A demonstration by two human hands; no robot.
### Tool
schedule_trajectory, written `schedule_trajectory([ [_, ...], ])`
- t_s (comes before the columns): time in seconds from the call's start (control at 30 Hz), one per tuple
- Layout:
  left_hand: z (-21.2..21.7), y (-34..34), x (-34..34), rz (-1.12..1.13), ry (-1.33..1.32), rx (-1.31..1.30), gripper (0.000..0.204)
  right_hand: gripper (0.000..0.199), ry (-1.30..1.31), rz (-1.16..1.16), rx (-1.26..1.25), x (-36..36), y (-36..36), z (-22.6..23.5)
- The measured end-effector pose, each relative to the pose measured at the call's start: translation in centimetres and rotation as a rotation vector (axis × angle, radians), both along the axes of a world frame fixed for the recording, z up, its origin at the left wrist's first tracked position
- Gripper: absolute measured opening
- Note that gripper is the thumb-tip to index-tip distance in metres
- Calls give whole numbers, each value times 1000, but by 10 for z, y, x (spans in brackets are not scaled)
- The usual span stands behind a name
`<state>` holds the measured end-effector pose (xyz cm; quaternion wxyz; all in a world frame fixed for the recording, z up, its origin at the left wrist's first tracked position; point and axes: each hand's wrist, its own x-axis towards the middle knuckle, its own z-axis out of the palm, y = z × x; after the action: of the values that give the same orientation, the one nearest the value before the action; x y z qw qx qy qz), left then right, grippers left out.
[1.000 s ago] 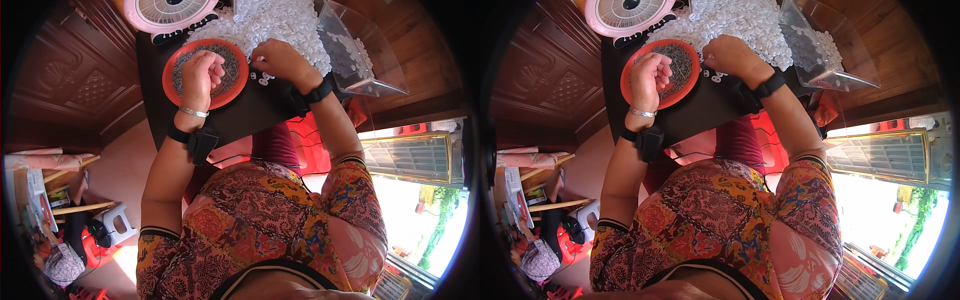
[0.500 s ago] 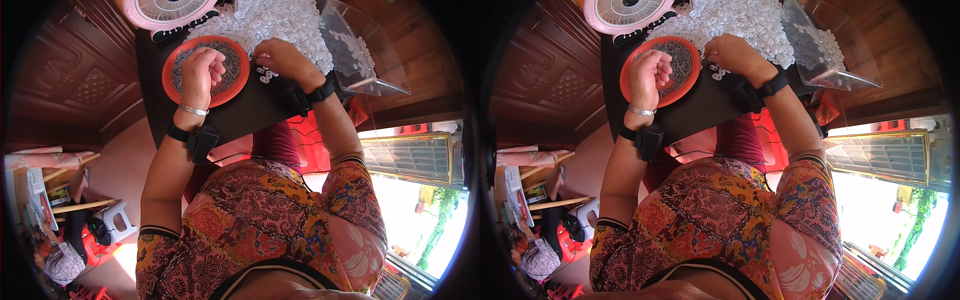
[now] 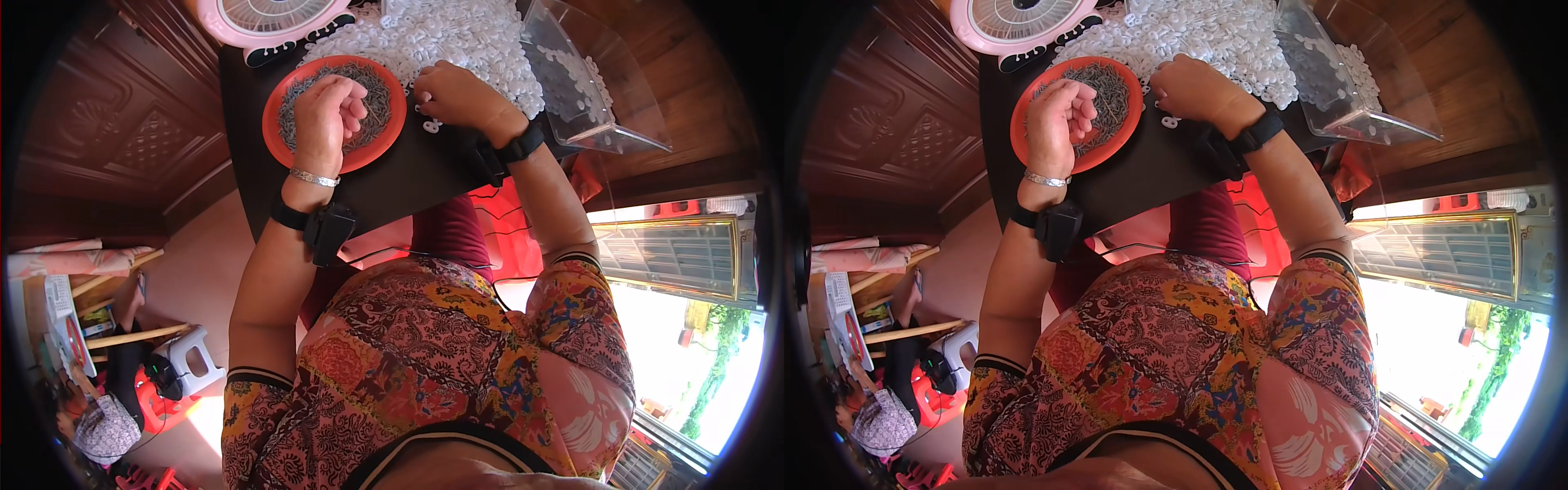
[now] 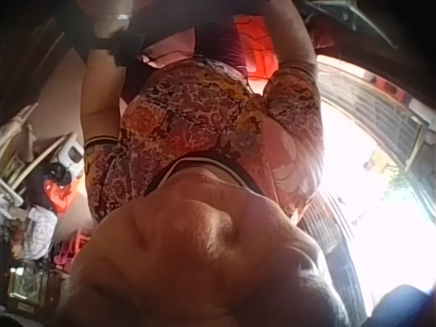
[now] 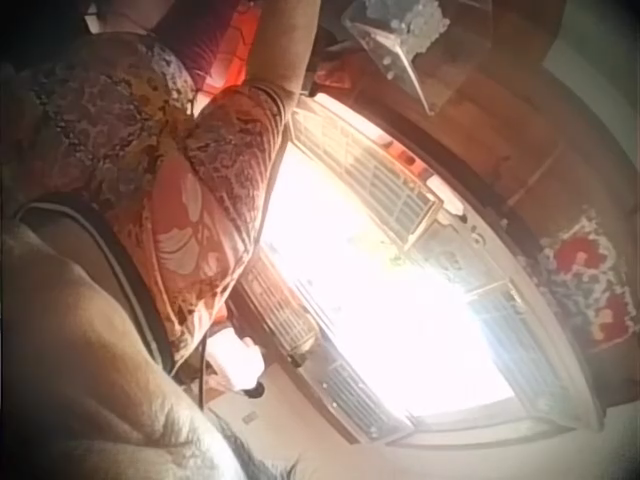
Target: Manually assembling small white plastic components by inserting metal rings.
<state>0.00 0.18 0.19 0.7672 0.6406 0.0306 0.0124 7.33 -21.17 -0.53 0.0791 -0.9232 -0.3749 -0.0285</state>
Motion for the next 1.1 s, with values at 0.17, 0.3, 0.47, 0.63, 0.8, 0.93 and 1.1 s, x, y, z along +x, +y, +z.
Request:
schedule_trajectory([
  [0.17,0,1,-1,9,-3,-8,23,6,56,20,-6,1,3,0],
  [0.3,1,0,0,12,0,-10,23,5,137,-57,-20,-4,8,5],
  [0.47,-3,2,3,7,0,7,23,9,20,-50,250,-4,4,10],
  [0.63,-8,-2,5,-122,4,116,20,11,426,95,571,-13,22,38],
  [0.8,-8,-2,4,-183,-12,77,16,11,540,171,621,-7,37,42],
  [0.93,-6,-1,3,-159,5,48,15,12,610,143,723,-1,45,33],
  [1.1,-7,-1,3,-128,39,11,14,12,659,145,847,2,57,26],
])
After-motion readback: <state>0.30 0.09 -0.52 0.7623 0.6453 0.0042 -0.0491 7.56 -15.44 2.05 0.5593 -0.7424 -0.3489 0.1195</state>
